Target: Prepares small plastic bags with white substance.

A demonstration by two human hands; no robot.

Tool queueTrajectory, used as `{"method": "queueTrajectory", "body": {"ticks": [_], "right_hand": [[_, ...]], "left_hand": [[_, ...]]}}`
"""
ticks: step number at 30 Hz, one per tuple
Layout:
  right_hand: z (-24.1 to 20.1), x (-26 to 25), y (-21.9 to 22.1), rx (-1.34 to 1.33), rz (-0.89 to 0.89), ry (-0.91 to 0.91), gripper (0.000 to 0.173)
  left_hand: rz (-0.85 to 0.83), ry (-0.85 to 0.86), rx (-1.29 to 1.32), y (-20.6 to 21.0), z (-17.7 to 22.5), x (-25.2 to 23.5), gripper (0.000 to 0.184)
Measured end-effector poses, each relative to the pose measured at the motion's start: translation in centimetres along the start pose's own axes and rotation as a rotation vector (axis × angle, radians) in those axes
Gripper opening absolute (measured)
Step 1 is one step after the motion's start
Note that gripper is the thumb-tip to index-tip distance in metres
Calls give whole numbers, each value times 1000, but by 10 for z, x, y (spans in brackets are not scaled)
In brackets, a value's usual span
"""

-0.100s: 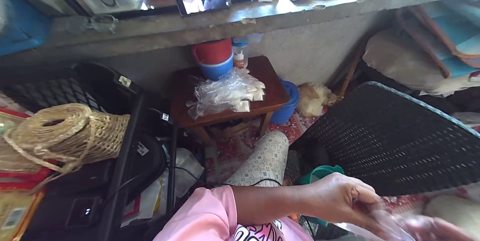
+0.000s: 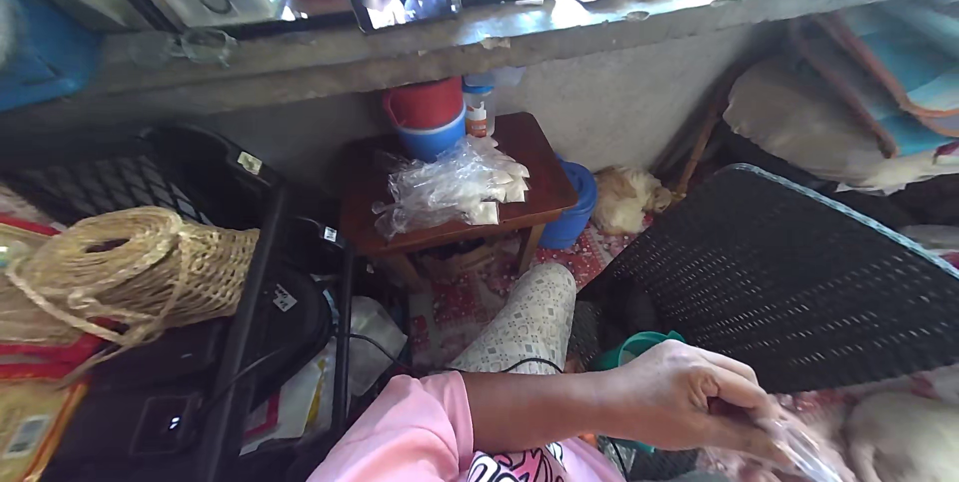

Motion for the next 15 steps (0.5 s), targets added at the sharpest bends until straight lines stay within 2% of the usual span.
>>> {"method": "queueTrajectory", "body": {"ticks": [3, 6, 10, 15], "right_hand": [[23, 8, 5, 21, -12, 47, 22], [30, 8, 9, 36, -43, 42, 19], [28, 7, 11, 9, 14, 54, 14], [37, 11, 17, -14, -23, 40, 22]], "left_hand": [[89, 69, -8, -11, 16, -4, 9], [154, 92, -5, -22, 27, -10, 14], [115, 5, -47, -21, 25, -12, 14], [118, 28, -16, -16, 34, -15, 10]]}}
Point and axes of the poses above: each hand's wrist, its own x-axis away from the middle knuckle, its own y-axis out of the palm, z = x × y, the point moved 7 cm from there along -x, towards the middle knuckle, and after that the axes turned 4 degrees about x, right-handed, at the moved point
